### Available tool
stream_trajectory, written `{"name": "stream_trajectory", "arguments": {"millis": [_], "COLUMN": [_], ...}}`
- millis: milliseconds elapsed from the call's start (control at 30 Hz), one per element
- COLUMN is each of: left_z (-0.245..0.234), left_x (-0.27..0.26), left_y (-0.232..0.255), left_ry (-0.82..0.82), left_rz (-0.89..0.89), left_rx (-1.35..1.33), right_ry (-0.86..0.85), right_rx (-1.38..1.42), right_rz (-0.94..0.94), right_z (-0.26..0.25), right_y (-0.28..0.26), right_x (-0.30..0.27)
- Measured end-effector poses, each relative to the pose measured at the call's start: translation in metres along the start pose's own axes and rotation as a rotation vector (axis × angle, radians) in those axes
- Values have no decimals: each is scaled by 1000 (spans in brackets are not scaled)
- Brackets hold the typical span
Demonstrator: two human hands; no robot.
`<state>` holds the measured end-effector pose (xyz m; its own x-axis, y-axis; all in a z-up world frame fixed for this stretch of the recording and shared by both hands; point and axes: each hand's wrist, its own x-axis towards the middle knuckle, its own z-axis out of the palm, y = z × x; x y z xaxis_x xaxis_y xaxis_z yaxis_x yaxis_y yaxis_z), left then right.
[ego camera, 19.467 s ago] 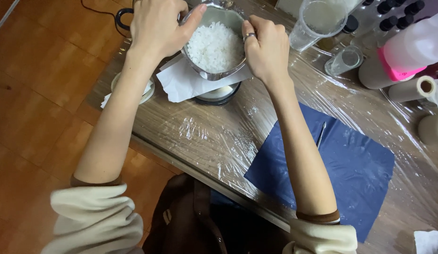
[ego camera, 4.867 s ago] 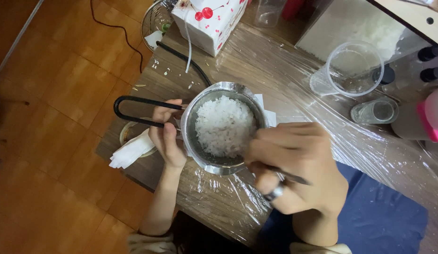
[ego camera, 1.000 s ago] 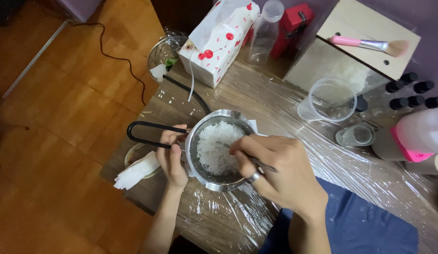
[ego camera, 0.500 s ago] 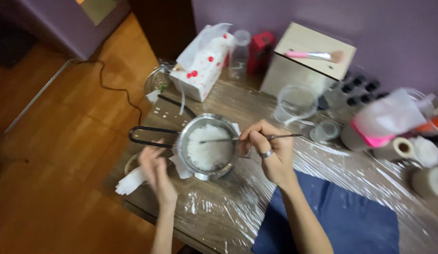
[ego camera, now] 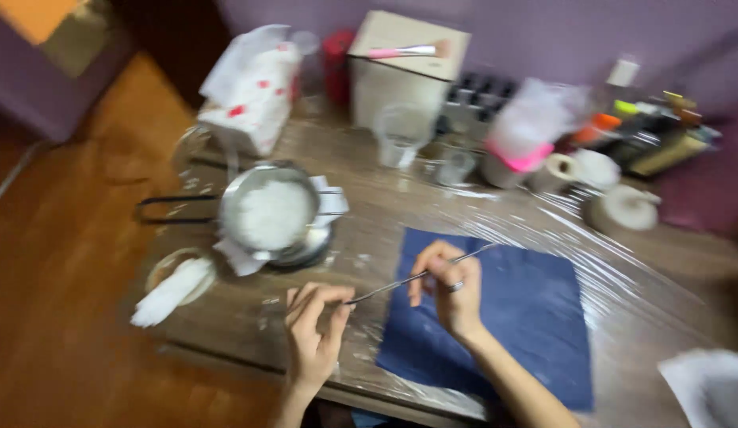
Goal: The person is stirring white wax flakes in a small metal pot and preparing napkins on a workbench.
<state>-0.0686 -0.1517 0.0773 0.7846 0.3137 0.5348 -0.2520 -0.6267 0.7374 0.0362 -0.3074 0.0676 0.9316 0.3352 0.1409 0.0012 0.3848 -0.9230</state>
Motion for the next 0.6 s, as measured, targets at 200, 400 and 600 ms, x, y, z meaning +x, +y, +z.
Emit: {"name": "stream_trajectory", "arguments": {"millis": [200, 400, 600], "left_z": [55, 102, 133], "left_x": [-23, -30, -12], "left_y": [-7, -16, -10], "left_ry": [-235, -369, -403], "left_rz": [155, 154, 31], "left_rx": [81, 191, 25], "right_ry": [100, 256, 202], "right_rx": [-70, 93, 18], "right_rz": [93, 192, 347], "right_z": [-70, -117, -117], "right_y": [-1, 9, 15], "right_x": [-48, -80, -102]}}
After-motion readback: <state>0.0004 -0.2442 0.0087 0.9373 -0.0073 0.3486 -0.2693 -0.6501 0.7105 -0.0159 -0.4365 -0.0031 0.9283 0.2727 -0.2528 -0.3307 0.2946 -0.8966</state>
